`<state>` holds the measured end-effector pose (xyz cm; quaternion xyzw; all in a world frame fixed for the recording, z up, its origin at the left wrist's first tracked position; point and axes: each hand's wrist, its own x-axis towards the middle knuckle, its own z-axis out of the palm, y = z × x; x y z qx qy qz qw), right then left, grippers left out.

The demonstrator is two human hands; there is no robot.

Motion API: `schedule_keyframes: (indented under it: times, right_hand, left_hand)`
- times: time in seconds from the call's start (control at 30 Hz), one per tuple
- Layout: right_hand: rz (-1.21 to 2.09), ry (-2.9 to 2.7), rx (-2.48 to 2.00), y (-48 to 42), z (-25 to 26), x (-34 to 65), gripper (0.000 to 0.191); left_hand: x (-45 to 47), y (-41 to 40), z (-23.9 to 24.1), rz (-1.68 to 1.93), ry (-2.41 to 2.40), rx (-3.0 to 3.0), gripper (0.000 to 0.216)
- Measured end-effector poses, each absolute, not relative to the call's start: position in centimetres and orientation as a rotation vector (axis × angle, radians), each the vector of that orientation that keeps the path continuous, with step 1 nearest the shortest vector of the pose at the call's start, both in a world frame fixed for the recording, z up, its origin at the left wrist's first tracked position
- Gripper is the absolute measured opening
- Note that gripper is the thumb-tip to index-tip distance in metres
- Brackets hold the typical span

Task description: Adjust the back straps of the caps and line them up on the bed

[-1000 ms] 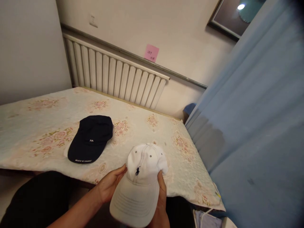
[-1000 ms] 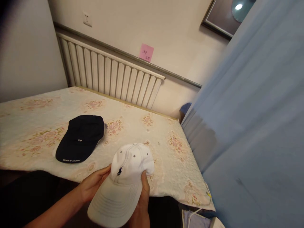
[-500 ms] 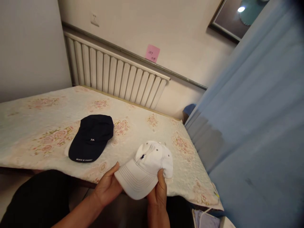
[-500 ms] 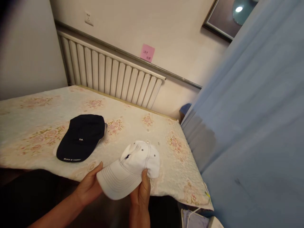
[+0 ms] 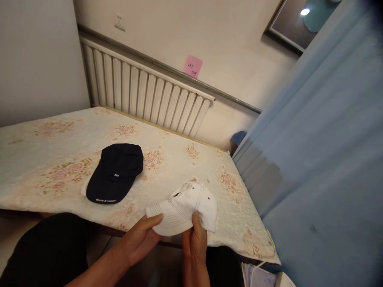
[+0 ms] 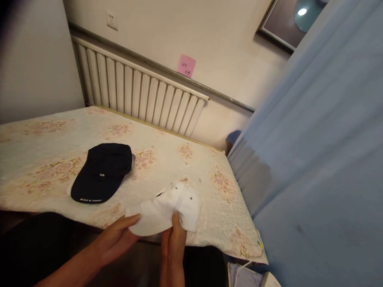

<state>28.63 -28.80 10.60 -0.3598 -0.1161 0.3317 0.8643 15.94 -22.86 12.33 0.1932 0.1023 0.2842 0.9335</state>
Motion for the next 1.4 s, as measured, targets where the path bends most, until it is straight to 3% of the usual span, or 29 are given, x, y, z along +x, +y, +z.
schedule_keyframes:
  times: [0.5,1.07,1.4]
  right_hand:
    - [0.629,-0.231,-0.681,-29.4,12.5,31.0,0.059]
    - [0.643,-0.233,-0.645,-28.5,12.4,28.2,0.056]
    - [0.646,-0.27,-0.704,-28.4,12.2,26.6,0.061]
  left_hand:
    - [15.4,-21.0,11.7,0.668,0.438,0.272,0.063]
    - [16.3,-23.0,12.6,0.616,0.061,0.361,0.048]
    - [17.5,-23.2,12.7,0.639,0.238,0.442,0.045]
